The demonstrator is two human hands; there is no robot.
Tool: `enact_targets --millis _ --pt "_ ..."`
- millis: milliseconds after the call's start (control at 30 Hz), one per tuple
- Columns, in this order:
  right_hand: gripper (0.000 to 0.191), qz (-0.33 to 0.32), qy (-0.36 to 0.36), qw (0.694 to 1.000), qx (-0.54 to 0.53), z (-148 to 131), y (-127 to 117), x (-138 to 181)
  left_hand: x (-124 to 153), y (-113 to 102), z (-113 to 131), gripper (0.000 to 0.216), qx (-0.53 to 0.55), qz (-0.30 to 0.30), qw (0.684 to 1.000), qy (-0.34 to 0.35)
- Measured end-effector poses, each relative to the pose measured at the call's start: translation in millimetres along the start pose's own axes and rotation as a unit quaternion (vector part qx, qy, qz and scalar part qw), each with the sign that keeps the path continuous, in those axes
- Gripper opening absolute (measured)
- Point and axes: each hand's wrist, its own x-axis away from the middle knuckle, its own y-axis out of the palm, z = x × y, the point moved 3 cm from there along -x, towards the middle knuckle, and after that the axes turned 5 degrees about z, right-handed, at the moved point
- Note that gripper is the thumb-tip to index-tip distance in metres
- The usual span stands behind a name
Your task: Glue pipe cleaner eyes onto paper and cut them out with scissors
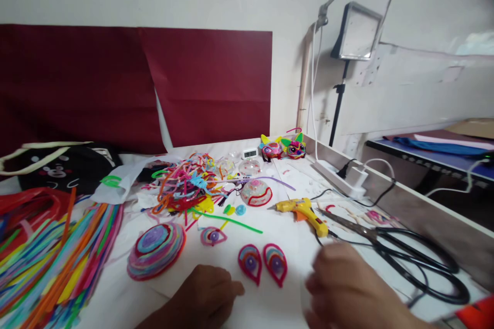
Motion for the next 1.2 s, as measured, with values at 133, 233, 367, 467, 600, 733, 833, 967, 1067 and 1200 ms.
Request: enact_targets --millis 133,233,367,467,600,733,833,967,1067,1200 --pt "0.016 0.026 -0.024 0.998 -0.061 33.0 30.4 -16.8 2.7 0.8 -2.2 0.025 -0.004 0.023 1.000 -0.010" --pt "0.017 0.025 0.048 0.998 -0.038 62.5 53.2 -7.6 1.9 -0.8 -1.9 0.024 0.000 0.022 1.000 -0.010" --pt "0.017 0.009 0.105 0.994 -0.010 82.6 63.4 10.7 -1.5 -3.6 -0.7 0.024 0.004 0.026 1.000 0.007" --pt "0.017 -0.016 0.133 0.991 0.009 86.7 63.8 17.3 -3.4 -5.9 -2.2 0.023 -0.004 0.039 0.999 0.006" --pt "0.017 -0.037 0.169 0.985 0.026 87.2 66.0 19.9 -5.4 -9.7 -7.0 0.021 -0.019 0.048 0.998 -0.024" --pt "0.016 -0.044 0.186 0.981 0.031 85.6 68.3 21.3 -7.1 -11.6 -9.9 0.021 -0.014 0.048 0.998 -0.041" --pt "0.017 -0.053 0.193 0.979 0.031 85.7 69.7 22.8 -6.6 -11.1 -10.9 0.022 -0.017 0.054 0.997 -0.044" --pt "0.018 -0.061 0.205 0.977 0.020 84.9 74.0 25.2 -4.7 -8.5 -12.2 0.022 -0.018 0.048 0.998 -0.046" --pt "0.017 -0.067 0.217 0.974 0.003 80.5 74.4 23.9 -4.8 -7.6 -12.8 0.022 -0.020 0.051 0.998 -0.043" --pt "0.012 -0.066 0.269 0.961 -0.018 89.8 54.8 9.7 -6.9 -7.6 -13.2 0.022 -0.013 0.062 0.997 -0.040"
